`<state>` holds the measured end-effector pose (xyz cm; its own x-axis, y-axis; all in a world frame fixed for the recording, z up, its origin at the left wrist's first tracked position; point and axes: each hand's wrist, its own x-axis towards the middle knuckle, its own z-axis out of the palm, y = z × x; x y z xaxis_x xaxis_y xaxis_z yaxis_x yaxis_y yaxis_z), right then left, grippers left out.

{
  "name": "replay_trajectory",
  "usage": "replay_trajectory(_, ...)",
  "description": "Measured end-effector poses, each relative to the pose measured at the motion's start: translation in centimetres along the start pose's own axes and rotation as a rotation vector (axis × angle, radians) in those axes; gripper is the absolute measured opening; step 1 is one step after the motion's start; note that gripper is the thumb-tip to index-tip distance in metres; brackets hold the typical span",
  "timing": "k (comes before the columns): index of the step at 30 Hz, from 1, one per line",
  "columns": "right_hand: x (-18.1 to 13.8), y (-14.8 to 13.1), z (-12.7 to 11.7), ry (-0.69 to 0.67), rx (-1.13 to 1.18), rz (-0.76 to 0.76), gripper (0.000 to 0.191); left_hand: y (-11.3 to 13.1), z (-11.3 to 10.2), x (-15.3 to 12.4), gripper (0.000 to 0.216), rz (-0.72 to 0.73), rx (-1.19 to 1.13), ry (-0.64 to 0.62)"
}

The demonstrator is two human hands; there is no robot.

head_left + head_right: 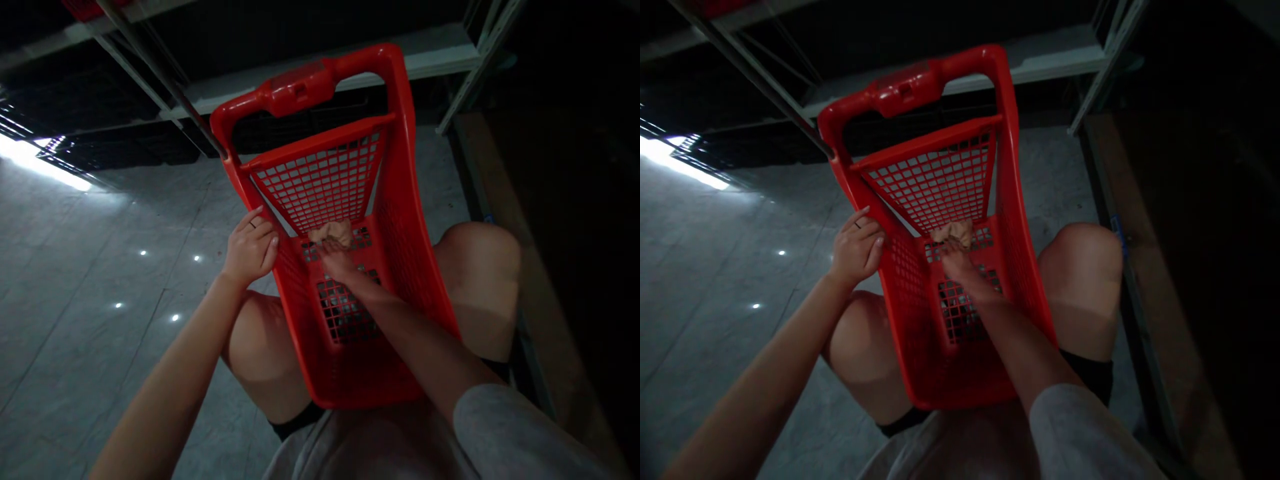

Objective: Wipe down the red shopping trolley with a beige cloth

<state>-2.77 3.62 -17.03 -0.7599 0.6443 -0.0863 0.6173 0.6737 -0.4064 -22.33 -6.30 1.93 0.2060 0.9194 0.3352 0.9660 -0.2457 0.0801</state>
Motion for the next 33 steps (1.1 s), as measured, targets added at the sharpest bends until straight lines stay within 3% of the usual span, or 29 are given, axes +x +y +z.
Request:
replay_trajectory(2, 0.6, -0.1, -0.3, -0.019, 0.021, -0.066, 0.049, 0.0, 0.4, -0.1, 0.04, -0.015, -0.007, 0.029)
replay_trajectory(5, 0.9, 2.2, -1.6, 0.033, 0.027, -0.061, 0.053, 0.5, 0.7, 0.0, 0.038, -0.035, -0.01, 0.04)
replay_trajectory(10, 0.6, 5.2, -2.0, 0.148, 0.04, 0.273, 0.051, 1.3, 0.6, 0.6, 0.039, -0.048, 0.0, 0.042)
replay_trajectory(17, 4.4, 1.2, -1.3, 0.414, 0.236, 0.815, 0.045, 1.6, 0.6, 1.4, 0.043, -0.02, 0.011, -0.003)
replay_trajectory(22, 5.7, 2.2, -2.6, 0.497, 0.138, 1.063, 0.059, 1.9, 0.7, 1.8, 0.044, 0.007, -0.015, 0.003)
replay_trajectory(25, 5.1, 4.2, -2.9, 0.451, 0.15, 1.062, 0.06, 1.9, 0.8, 2.0, 0.044, 0.012, -0.045, 0.004)
replay_trajectory(28, 4.4, 5.4, -2.9, 0.377, 0.149, 0.967, 0.052, 1.8, 0.8, 2.2, 0.045, 0.006, -0.07, 0.01)
replay_trajectory(30, 4.2, 4.9, -2.7, 0.322, 0.126, 0.863, 0.048, 1.6, 0.9, 2.2, 0.047, -0.003, -0.084, 0.022)
replay_trajectory(33, 4.6, 2.0, -1.9, 0.205, 0.092, 0.606, 0.039, 1.4, 1.0, 2.2, 0.047, 0.003, -0.087, 0.046)
